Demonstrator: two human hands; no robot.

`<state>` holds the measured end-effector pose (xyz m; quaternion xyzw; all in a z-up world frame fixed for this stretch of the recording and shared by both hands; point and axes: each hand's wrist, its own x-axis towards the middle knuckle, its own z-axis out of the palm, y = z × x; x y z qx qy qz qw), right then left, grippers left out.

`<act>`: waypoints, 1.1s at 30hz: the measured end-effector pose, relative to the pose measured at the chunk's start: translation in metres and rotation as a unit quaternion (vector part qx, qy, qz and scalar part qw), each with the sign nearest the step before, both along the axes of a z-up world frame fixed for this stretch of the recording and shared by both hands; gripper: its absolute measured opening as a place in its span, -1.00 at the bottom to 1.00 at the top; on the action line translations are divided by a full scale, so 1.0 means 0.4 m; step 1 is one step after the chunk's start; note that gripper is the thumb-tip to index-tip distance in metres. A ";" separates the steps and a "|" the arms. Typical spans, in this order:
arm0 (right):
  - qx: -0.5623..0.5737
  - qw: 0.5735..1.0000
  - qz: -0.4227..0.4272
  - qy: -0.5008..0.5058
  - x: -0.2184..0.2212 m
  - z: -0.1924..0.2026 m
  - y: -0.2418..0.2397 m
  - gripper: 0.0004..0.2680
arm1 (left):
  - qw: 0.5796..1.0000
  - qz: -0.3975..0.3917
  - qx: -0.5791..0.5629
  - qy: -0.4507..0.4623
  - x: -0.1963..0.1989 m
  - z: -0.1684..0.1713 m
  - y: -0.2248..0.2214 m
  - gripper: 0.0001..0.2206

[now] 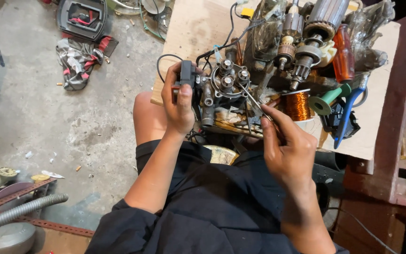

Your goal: Cleaning a mechanical motor component with a brush and then using a screwdriver to remove screws or pry parts apart.

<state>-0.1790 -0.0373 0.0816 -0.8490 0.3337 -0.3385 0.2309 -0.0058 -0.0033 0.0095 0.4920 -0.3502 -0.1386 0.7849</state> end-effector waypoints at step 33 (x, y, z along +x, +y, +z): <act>-0.077 0.989 -0.051 -0.115 0.044 -0.145 0.006 -0.86 | 0.999 -0.010 -0.010 0.039 0.001 -0.024 -0.015 -0.58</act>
